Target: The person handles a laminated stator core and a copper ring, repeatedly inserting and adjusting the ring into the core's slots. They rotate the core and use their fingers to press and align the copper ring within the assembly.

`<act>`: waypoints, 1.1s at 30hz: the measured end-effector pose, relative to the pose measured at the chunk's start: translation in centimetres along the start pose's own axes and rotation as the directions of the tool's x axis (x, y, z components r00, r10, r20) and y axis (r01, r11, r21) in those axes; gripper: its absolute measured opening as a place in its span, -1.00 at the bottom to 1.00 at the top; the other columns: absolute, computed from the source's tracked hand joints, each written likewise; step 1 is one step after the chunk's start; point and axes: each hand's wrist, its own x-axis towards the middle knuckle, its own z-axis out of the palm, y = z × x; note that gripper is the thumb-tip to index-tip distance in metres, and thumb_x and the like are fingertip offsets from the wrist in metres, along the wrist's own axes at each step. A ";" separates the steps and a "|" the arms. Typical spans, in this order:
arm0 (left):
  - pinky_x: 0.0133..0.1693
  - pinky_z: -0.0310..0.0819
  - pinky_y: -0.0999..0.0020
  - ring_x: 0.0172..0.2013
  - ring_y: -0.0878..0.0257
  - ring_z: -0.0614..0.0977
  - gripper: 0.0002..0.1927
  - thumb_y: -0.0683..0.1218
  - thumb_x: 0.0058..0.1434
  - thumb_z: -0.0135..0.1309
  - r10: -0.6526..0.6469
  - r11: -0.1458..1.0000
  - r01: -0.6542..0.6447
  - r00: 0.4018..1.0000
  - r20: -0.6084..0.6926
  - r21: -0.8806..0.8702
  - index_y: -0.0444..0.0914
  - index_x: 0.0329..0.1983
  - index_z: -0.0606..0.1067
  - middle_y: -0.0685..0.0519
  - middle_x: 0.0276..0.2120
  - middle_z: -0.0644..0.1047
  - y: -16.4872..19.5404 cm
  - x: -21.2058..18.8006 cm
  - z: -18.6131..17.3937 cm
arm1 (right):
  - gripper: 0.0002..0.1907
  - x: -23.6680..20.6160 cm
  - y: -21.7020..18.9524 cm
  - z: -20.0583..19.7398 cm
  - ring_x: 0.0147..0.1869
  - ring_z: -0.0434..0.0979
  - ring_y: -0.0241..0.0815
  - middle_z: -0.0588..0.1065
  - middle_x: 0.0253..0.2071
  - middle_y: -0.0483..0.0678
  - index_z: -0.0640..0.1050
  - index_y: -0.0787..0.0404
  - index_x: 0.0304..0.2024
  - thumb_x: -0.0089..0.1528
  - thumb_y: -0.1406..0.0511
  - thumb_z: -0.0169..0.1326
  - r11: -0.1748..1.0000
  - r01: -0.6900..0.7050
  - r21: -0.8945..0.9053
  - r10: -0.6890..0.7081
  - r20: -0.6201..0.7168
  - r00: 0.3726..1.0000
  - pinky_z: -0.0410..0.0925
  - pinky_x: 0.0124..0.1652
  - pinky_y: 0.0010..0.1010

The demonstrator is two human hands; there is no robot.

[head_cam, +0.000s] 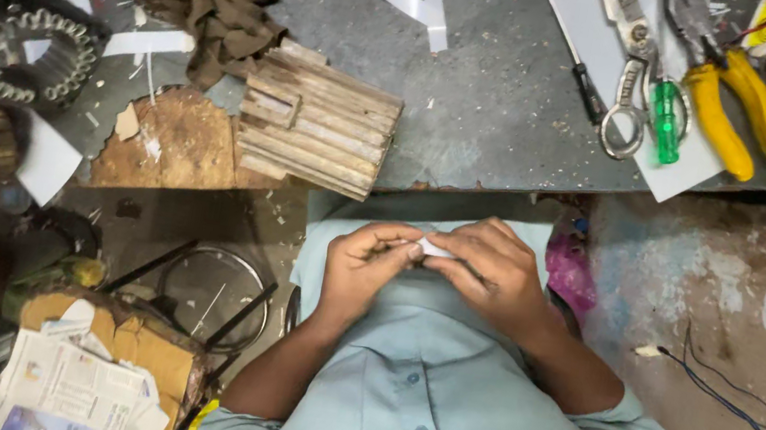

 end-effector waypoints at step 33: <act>0.16 0.52 0.37 0.04 0.29 0.64 -0.72 -0.34 0.40 0.11 0.417 0.709 -0.290 0.908 -0.050 0.642 -0.36 0.16 0.53 -0.05 0.07 0.61 9.4 7.1 -17.1 | -0.88 6.3 5.1 5.1 -0.10 0.47 -0.10 0.50 -0.28 -0.08 0.68 0.22 -0.10 0.30 0.41 0.29 0.952 0.271 -0.144 -0.290 -0.133 0.948 0.42 -0.15 -0.31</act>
